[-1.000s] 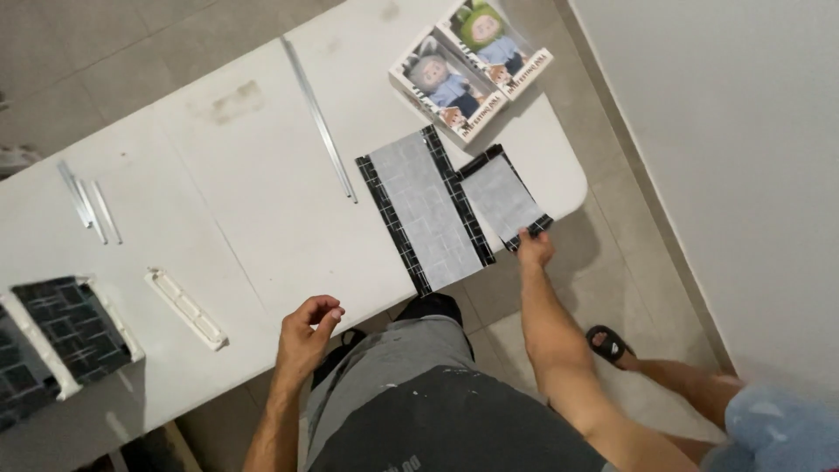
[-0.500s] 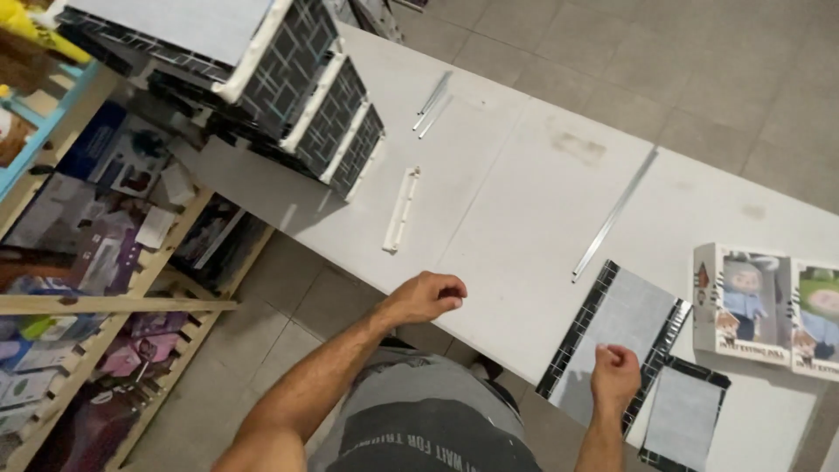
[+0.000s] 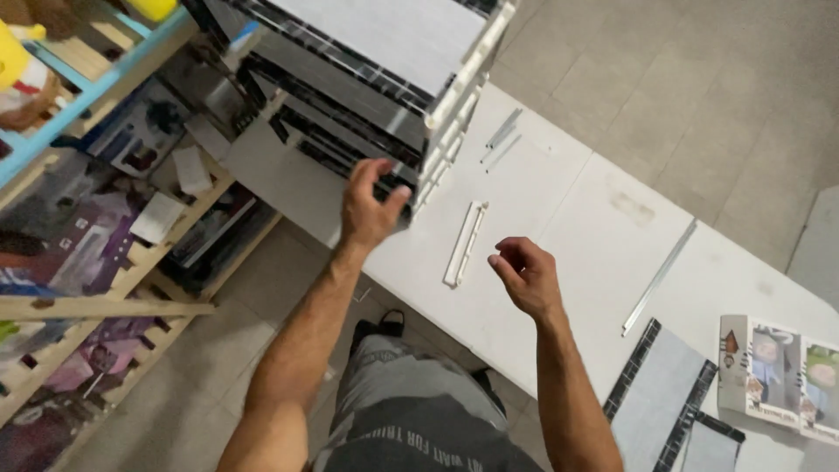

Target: The person assembles a multi-tiered storage unit by inserting white plastic connectors into the corners of black patterned panels. They then slide metal rods through the connectors to secure the panels together, forming a vertical shelving structure on a white table.

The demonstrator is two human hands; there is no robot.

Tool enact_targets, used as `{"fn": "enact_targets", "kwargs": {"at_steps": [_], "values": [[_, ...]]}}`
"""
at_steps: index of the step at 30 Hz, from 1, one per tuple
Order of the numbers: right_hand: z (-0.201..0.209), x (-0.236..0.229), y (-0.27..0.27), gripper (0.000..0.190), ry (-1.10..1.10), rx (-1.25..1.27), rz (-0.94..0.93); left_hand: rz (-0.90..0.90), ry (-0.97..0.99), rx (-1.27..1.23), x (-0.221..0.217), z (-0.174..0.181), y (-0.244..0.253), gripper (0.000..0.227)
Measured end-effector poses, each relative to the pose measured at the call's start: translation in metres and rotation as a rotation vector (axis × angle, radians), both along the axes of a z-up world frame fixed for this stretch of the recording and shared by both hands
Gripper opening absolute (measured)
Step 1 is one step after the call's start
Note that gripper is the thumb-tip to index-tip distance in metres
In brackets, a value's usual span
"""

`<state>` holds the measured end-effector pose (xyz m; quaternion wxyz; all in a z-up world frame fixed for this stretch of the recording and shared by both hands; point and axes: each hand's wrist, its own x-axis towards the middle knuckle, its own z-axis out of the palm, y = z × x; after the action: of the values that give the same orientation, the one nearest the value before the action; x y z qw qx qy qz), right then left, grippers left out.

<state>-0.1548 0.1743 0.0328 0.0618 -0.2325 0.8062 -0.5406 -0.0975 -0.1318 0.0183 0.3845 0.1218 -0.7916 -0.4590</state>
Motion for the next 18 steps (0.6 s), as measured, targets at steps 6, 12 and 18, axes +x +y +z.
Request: {"fn": "enact_targets", "kwargs": {"at_steps": [6,12,18], "values": [[0.097,-0.024,-0.085,0.023,0.322,-0.119,0.155,-0.114,0.066,-0.447,-0.079,-0.006,0.015,0.048],[0.142,-0.056,-0.093,0.027,0.581,-0.191,0.170,-0.051,0.080,-0.483,-0.035,0.042,-0.008,0.028],[0.160,-0.057,-0.068,0.026,0.683,-0.210,0.115,-0.272,-0.027,-0.313,0.019,0.106,-0.051,0.029]]}}
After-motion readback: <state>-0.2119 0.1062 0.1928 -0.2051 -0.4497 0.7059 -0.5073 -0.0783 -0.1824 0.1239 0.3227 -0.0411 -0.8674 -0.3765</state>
